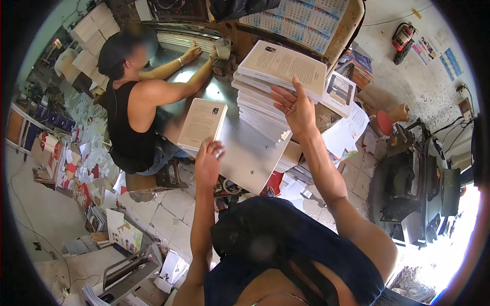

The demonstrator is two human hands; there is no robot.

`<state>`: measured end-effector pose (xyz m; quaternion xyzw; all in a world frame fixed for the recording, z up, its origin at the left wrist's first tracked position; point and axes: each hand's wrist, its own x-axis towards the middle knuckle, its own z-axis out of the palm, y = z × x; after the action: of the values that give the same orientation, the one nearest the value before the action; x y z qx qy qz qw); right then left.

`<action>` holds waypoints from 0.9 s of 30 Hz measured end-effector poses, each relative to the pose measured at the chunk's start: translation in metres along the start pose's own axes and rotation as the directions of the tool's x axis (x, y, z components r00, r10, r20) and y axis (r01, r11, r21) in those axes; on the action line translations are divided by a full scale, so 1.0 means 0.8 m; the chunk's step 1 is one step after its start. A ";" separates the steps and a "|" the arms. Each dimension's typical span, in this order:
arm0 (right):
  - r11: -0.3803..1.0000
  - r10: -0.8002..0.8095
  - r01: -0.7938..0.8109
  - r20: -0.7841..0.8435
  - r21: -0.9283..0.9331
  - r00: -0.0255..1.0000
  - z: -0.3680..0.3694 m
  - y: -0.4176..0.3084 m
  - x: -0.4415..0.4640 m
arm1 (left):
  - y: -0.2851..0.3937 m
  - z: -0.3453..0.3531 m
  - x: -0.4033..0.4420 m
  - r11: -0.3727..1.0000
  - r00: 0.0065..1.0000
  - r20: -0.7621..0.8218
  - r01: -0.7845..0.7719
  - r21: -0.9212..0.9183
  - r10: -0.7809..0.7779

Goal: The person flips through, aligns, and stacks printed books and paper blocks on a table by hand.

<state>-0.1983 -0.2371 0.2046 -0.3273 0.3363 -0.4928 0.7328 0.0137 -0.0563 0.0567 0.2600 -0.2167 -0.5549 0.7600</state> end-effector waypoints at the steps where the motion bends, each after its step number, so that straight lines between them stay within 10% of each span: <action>1: 0.997 0.075 -0.074 0.044 -0.032 0.996 -0.006 -0.004 0.001 | 0.007 0.009 0.019 0.993 1.000 0.014 -0.027 0.114 0.026; 4: 0.971 0.233 -0.217 0.213 -0.096 0.949 -0.028 -0.007 -0.002 | 0.031 0.060 0.100 0.815 0.993 -0.008 -0.090 0.572 0.116; 6: 0.886 0.078 0.015 0.180 -0.463 0.980 -0.022 -0.019 -0.039 | 0.043 0.105 0.143 0.678 0.974 0.032 -0.180 0.713 0.224; 9: 0.437 -0.545 0.561 0.289 -0.703 0.787 -0.030 -0.013 -0.068 | 0.027 0.105 0.220 0.329 0.848 0.306 -0.464 0.822 0.432; 11: -0.039 -0.767 0.575 0.393 -0.817 0.507 -0.021 -0.042 -0.069 | 0.027 0.109 0.245 -0.064 0.702 0.566 -0.602 0.796 0.432; 13: -0.141 -0.810 0.500 0.390 -0.855 0.438 -0.029 -0.047 -0.051 | 0.024 0.115 0.260 -0.116 0.746 0.570 -0.569 0.814 0.344; 21: 0.190 -0.669 0.473 0.239 -0.860 0.704 -0.078 -0.019 0.004 | 0.024 0.130 0.267 -0.148 0.739 0.613 -0.598 0.788 0.279; 24: 0.199 -0.715 0.536 0.253 -0.820 0.652 -0.088 -0.015 0.024 | 0.038 0.132 0.265 0.364 0.848 0.499 -0.528 0.767 0.179; 27: 0.274 -0.705 0.549 0.223 -0.789 0.673 -0.088 -0.012 0.028 | 0.050 0.147 0.260 0.284 0.866 0.453 -0.498 0.819 0.212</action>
<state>-0.2542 -0.2715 0.1692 -0.6836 0.4244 -0.5556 0.2093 0.0307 -0.2631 0.1813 0.5069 -0.6355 -0.1816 0.5534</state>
